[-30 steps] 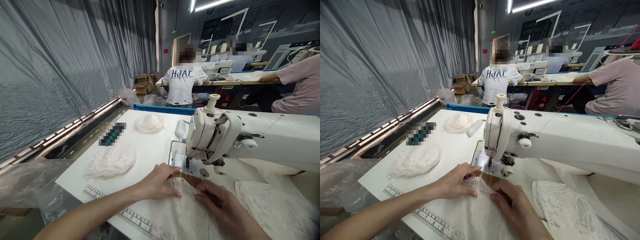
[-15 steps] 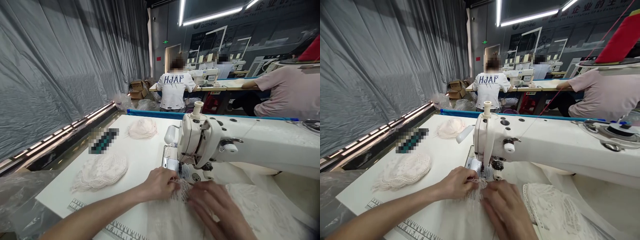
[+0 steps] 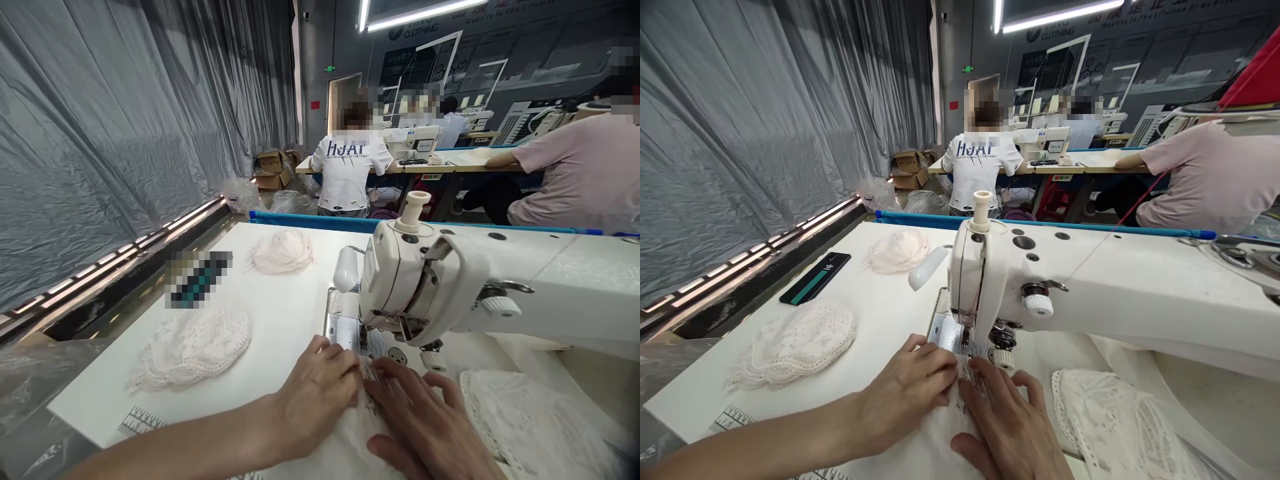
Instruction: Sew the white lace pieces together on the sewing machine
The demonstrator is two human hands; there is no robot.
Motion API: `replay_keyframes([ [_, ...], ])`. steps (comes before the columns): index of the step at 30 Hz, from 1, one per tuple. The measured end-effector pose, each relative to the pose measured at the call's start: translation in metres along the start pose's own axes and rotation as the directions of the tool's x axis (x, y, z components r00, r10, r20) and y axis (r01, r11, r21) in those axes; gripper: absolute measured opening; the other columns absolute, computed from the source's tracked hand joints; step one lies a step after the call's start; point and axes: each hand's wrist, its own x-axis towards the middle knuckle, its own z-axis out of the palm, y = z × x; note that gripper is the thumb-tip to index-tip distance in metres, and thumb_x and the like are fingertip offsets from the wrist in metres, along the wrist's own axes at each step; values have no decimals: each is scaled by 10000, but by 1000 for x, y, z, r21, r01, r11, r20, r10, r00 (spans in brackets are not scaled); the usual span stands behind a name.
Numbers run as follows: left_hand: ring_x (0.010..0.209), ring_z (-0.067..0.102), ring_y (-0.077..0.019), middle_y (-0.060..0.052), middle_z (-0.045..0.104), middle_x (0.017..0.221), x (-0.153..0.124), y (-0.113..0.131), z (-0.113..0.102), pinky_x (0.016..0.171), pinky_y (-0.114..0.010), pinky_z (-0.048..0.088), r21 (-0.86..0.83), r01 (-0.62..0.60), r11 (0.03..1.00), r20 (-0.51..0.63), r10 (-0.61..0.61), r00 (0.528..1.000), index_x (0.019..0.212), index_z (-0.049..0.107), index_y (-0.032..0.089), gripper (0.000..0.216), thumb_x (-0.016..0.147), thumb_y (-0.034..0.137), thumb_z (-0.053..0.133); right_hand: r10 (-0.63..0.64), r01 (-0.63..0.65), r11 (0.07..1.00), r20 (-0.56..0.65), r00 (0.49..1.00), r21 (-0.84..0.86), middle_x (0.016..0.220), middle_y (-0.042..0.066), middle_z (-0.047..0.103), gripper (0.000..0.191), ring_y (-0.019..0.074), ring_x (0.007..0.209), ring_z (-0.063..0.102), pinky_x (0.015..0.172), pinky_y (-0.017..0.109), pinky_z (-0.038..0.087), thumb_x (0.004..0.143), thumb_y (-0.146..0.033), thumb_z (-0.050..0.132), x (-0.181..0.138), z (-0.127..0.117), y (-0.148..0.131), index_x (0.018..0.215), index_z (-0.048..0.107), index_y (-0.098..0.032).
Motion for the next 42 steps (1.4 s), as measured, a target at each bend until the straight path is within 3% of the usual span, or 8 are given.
replay_keyframes([
  [11,741,537,-121,9,580,781,43,-36,12,819,-333,359,149,40,988,8,-41,999,649,526,145,219,829,220,625,137,-130,988,79,987,-87,1247,177,594,416,245,982,630,876,440,353,1004,-350,255,-1,14,24,1313,453,-155],
  [17,841,550,-134,-9,602,812,11,-14,10,874,-352,344,131,-91,987,-82,102,991,734,535,149,186,906,124,470,44,-35,984,-46,998,174,1029,142,698,540,285,984,617,879,453,324,862,-646,412,4,-4,-1,954,630,-161],
  [23,770,557,-175,-27,590,796,-4,-1,7,834,-399,372,-10,-119,993,-142,117,983,830,519,149,496,804,643,485,82,-47,956,-111,990,289,852,39,713,232,163,811,644,823,361,347,960,-143,399,11,-11,-9,883,616,-174],
  [27,729,554,-167,-37,597,774,-3,-1,10,777,-374,386,22,-104,994,-178,106,978,942,539,129,176,877,271,459,105,-70,941,-87,991,330,797,33,691,177,160,715,628,751,344,364,930,-134,425,15,-15,-9,854,580,-174],
  [30,650,545,-130,-29,600,730,0,-5,13,703,-326,384,18,-74,997,-296,77,952,883,546,126,237,827,7,348,125,-100,949,-67,990,298,810,38,691,175,186,731,635,743,354,362,942,-303,465,16,-14,-8,913,570,-166],
  [33,642,554,-118,-21,613,742,2,-5,13,685,-313,388,-15,-32,999,-338,25,941,930,546,122,239,886,33,329,120,-94,969,-102,988,230,765,34,693,135,168,674,631,736,350,371,953,-192,438,16,-10,-6,992,556,-142],
  [38,737,560,-179,-36,601,787,-3,3,8,780,-400,403,20,-75,997,-206,78,976,903,564,126,422,858,540,494,75,-58,955,-45,996,291,835,54,700,216,181,742,631,733,343,380,959,-323,448,14,-13,-2,1014,575,-157],
  [42,684,539,-138,-13,586,730,-5,4,8,731,-348,398,133,-95,986,-197,121,973,706,517,145,191,889,184,476,71,-57,960,-42,997,274,877,48,699,447,196,786,625,758,353,349,871,-604,453,13,-15,-2,943,613,-192],
])
